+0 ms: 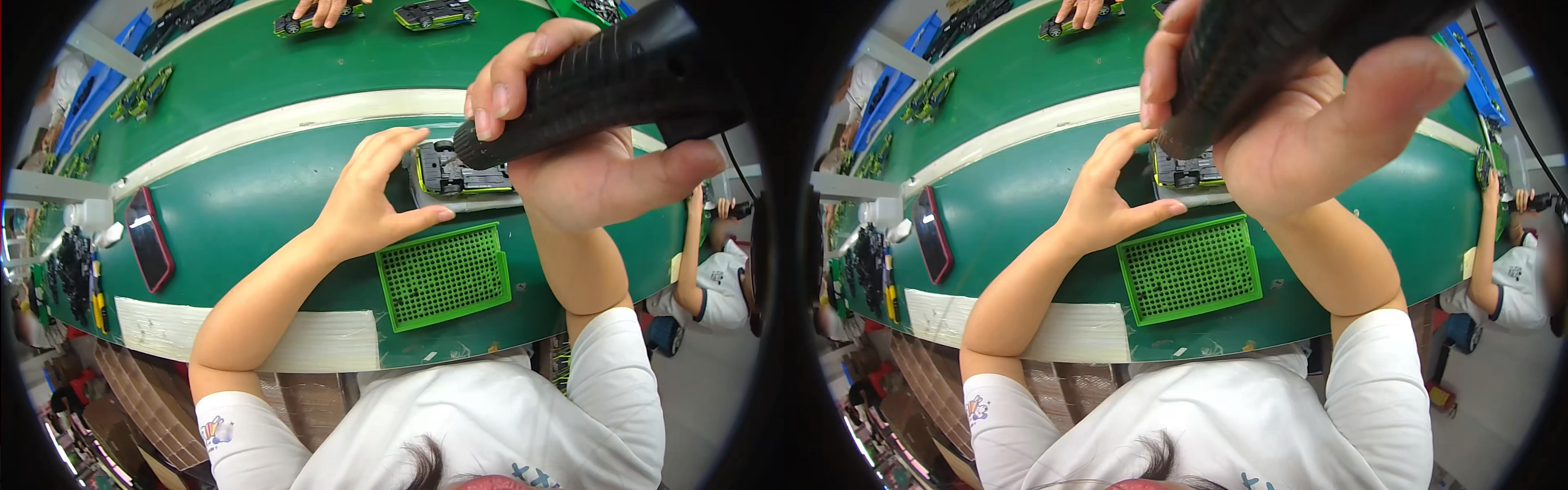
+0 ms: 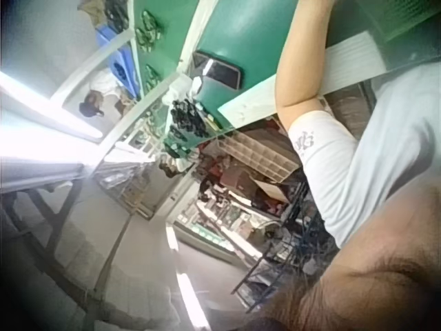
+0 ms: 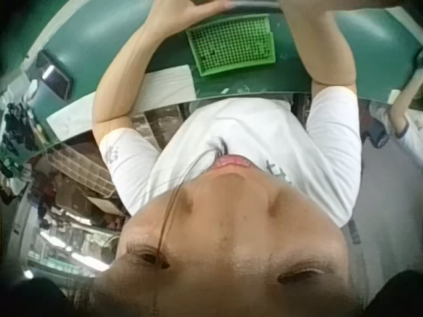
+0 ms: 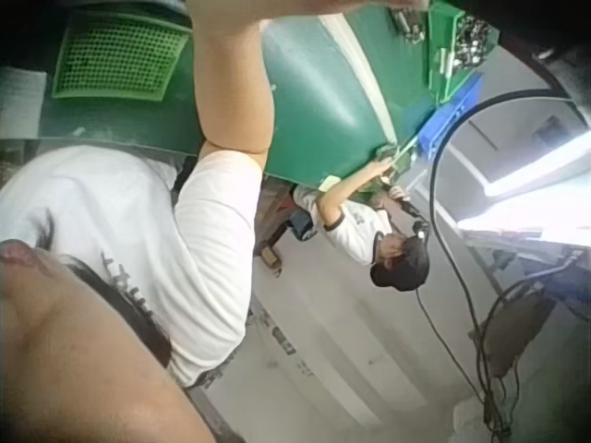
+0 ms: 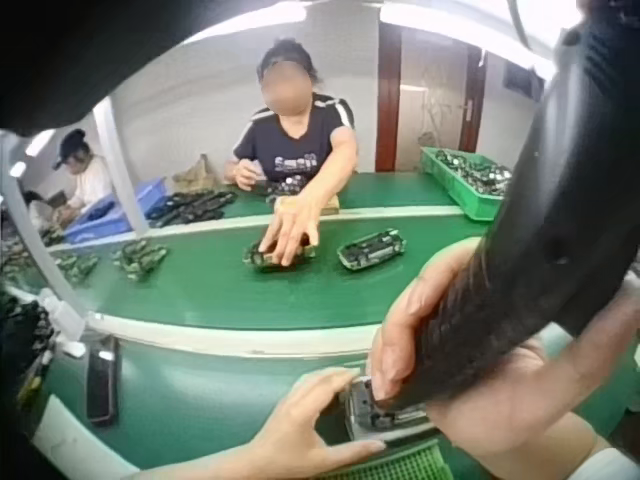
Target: Using a power screwdriver to assemble small toy cars on a factory assembly line.
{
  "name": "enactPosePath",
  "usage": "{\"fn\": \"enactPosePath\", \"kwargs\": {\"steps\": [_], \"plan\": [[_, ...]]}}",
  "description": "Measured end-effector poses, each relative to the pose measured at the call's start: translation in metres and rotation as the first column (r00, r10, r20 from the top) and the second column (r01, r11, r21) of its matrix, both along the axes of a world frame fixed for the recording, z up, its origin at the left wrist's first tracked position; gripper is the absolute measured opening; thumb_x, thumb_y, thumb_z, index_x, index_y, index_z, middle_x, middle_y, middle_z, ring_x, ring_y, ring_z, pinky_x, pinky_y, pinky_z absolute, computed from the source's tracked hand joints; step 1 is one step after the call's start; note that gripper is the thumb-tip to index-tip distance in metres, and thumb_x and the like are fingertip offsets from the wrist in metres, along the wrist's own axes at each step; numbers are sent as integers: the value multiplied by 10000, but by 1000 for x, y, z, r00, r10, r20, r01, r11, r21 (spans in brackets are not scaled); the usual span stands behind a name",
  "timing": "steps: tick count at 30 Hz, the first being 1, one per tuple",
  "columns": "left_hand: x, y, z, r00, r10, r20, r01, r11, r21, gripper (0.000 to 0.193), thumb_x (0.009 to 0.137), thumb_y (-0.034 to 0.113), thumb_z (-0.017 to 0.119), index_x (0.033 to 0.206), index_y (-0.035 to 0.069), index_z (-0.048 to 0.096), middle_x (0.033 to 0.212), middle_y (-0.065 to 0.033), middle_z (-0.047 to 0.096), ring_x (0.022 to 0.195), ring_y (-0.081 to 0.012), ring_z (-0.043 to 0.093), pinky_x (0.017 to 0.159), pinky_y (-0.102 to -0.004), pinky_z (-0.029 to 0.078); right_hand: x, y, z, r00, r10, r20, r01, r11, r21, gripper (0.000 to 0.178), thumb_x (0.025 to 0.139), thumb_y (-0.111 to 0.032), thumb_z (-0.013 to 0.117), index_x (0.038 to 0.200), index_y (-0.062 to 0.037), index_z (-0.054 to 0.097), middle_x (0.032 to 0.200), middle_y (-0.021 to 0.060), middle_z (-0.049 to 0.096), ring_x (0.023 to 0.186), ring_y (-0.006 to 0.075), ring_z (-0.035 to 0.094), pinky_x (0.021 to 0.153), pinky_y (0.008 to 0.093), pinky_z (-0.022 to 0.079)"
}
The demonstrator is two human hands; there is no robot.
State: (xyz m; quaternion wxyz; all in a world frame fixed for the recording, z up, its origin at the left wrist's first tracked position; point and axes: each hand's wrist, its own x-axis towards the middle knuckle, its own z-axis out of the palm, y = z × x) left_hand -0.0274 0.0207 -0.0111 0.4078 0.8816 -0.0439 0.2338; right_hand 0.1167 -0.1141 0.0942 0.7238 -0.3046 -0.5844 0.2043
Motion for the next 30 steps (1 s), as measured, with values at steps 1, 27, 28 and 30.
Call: {"fn": "enactPosePath", "kwargs": {"steps": [1,27,28,30], "plan": [[2,-2,0,1000,8,5,-8,1000,-17,824,672,320,887,1335,12,506,1293,-186,547,1228,-353,501,1049,-435,418,1,0,-4,1000,8,5,-8,1000,-17,1157,623,-1018,308,1130,-1,524,831,116,591,669,199,571,628,333,464],[11,2,-7,997,-10,-77,-2,988,-157,527,668,182,877,1116,53,632,1262,-96,551,1190,-308,511,1012,-398,429,-10,21,-24,999,-54,-2,50,941,-336,1134,553,-1049,305,1006,-26,490,702,74,554,547,175,517,517,285,438],[11,3,-8,998,-12,-63,1,986,-168,509,667,174,876,1100,54,638,1258,-92,553,1184,-302,515,1004,-396,435,-10,22,-27,999,-19,-37,7,957,-291,1130,543,-1053,304,989,-31,492,691,69,550,533,172,511,507,280,434],[11,4,-6,998,-10,-65,-1,985,-172,508,667,167,876,1100,51,636,1256,-92,555,1179,-302,519,998,-395,440,2,27,-29,997,67,-23,-71,961,-268,1128,545,-1052,301,984,-32,497,690,71,553,531,174,513,509,282,439]]}}
